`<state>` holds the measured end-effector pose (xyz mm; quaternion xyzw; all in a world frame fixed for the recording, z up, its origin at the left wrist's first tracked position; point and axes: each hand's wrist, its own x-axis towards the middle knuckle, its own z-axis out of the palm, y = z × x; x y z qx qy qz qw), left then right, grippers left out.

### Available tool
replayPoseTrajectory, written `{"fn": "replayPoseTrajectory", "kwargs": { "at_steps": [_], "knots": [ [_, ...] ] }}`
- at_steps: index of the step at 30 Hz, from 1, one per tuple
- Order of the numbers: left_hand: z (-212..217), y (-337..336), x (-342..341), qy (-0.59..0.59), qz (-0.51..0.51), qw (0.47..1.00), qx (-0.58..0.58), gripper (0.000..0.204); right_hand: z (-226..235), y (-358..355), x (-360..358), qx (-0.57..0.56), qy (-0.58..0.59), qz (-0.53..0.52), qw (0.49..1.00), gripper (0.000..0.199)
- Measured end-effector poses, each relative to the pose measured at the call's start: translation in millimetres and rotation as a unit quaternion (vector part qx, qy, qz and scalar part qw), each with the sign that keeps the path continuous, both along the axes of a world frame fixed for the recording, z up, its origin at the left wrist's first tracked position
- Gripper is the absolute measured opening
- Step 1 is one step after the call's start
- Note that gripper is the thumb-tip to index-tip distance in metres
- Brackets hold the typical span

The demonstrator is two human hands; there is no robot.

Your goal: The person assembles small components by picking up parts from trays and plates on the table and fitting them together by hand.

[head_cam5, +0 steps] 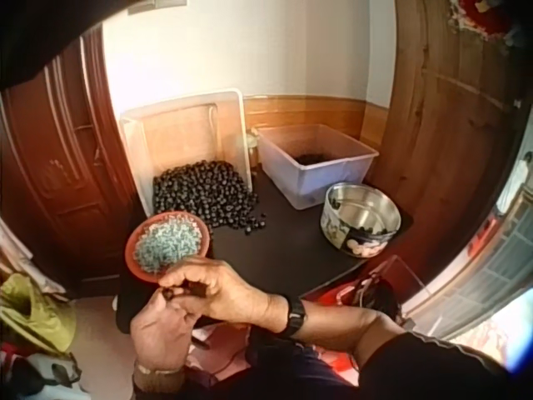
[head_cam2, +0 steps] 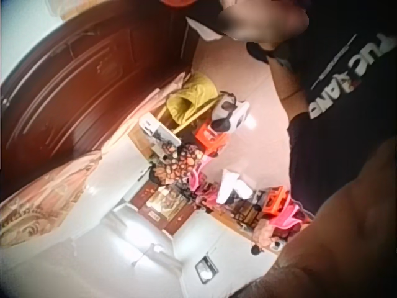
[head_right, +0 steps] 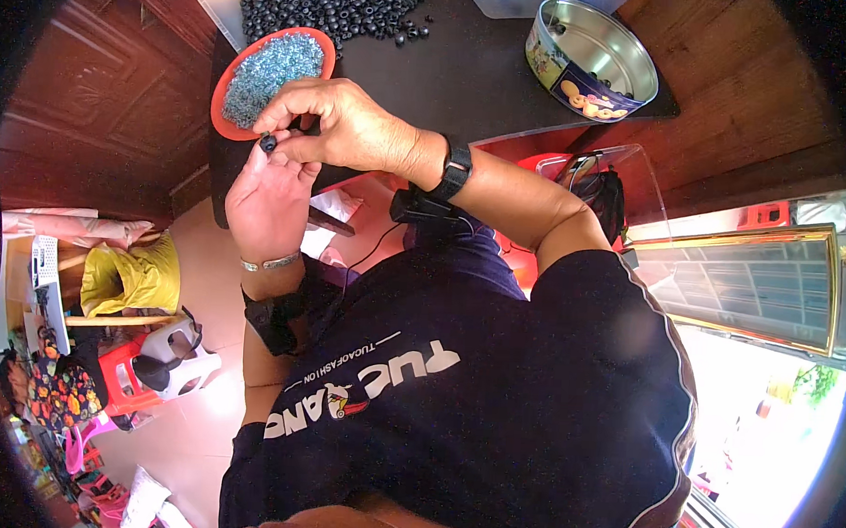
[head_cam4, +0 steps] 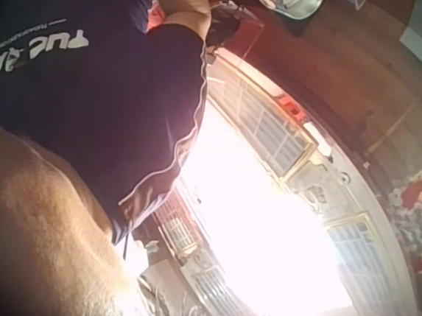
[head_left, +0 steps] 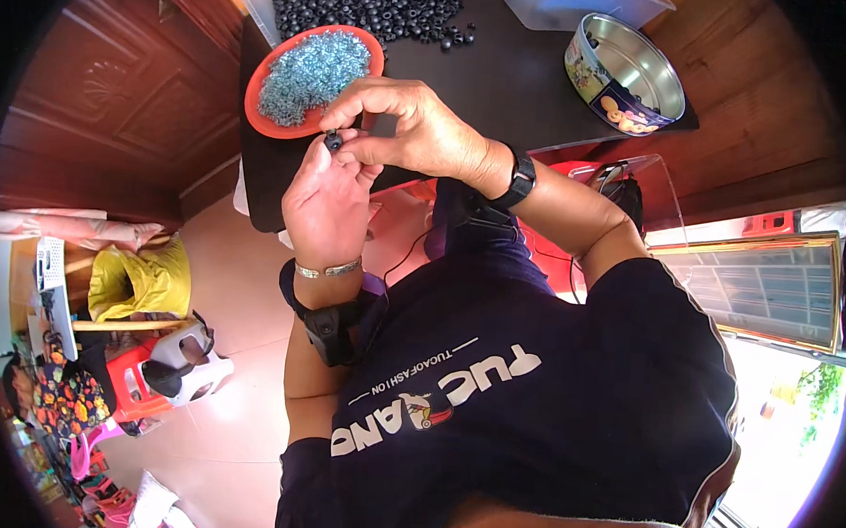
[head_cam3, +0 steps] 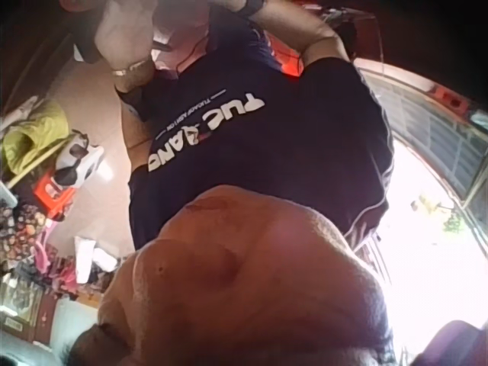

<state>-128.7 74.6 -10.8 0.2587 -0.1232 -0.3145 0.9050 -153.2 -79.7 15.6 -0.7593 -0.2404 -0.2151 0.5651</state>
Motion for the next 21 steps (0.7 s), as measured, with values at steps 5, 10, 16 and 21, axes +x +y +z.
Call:
{"fn": "replayPoseTrajectory", "kwargs": {
  "at_steps": [5, 10, 16, 21],
  "knots": [
    [2, 0, -5, -0.009, -0.013, 1.000, -0.001, 0.027, -2, 3, -7, 0.007, -0.007, -0.021, 1.000, 0.028],
    [4, -5, -11, -0.019, 0.000, 1.000, -0.008, 0.028, -5, 7, -11, -0.057, -0.068, -0.091, 0.992, 0.026],
    [-4, -13, -11, -0.055, -0.024, 0.998, -0.028, 0.032, -16, 10, -19, -0.117, -0.179, -0.194, 0.958, 0.025],
    [-6, -11, -16, -0.023, -0.060, 0.996, -0.062, 0.036, -29, 15, -20, -0.117, -0.169, -0.206, 0.957, 0.024]
  ]
}}
